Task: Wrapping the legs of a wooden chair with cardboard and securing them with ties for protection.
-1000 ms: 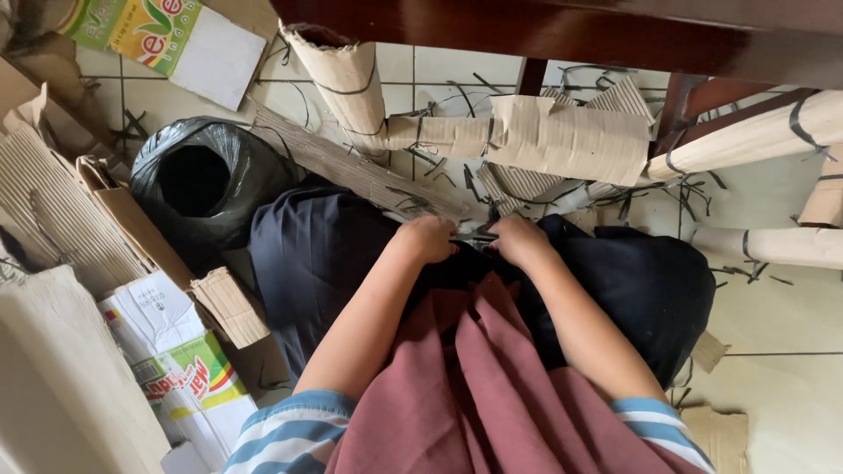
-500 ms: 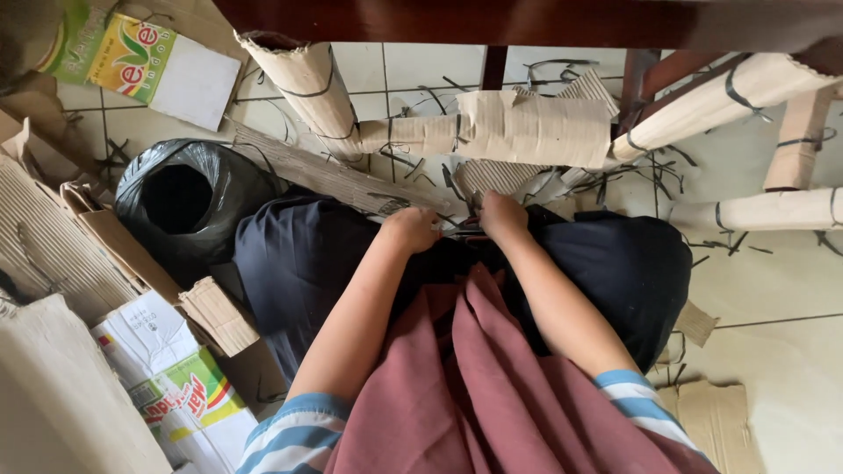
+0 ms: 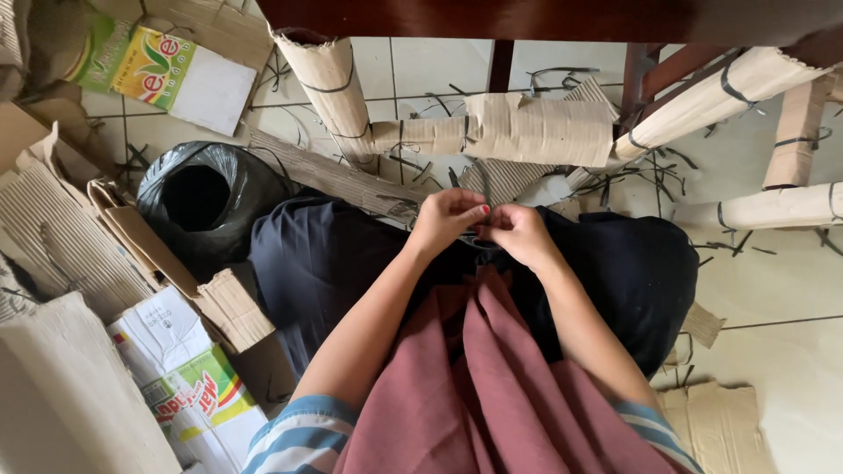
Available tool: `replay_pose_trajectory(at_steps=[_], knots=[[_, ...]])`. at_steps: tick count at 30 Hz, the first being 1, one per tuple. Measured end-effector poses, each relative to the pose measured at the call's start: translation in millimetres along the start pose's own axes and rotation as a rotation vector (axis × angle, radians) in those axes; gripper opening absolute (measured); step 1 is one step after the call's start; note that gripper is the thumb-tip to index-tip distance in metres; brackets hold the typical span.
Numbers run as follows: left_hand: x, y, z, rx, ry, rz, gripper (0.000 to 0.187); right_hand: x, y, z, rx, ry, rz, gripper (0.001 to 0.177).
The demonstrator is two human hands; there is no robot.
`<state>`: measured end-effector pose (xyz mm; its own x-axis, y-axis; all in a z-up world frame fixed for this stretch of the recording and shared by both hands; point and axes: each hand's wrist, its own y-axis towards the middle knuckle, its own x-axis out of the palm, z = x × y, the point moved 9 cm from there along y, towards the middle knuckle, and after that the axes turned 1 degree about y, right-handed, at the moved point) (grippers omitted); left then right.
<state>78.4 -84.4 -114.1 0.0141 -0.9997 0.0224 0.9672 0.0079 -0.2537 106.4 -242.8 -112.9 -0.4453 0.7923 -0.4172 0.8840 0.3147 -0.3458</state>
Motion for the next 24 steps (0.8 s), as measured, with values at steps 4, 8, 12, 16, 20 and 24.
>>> replay_pose_trajectory(at_steps=[4,8,12,16,20,24], knots=[[12,-17,34,0.011,-0.032,-0.034,0.019,-14,-22,-32,0.0,0.123,0.024,0.016],[22,-17,38,0.031,-0.047,-0.061,0.017,-29,-27,-34,-0.011,0.097,0.067,0.016],[29,-23,48,0.119,0.048,-0.071,0.022,-44,-16,-1,-0.034,-0.127,0.177,0.013],[34,-20,57,0.159,0.053,-0.018,0.015,-47,-25,-18,-0.055,-0.118,0.256,0.016],[32,-16,63,0.179,0.034,0.016,0.012,-49,-27,-25,-0.08,0.116,0.15,0.015],[27,-14,56,0.194,0.03,0.07,0.012,-58,-24,-32,-0.142,0.331,0.122,0.013]])
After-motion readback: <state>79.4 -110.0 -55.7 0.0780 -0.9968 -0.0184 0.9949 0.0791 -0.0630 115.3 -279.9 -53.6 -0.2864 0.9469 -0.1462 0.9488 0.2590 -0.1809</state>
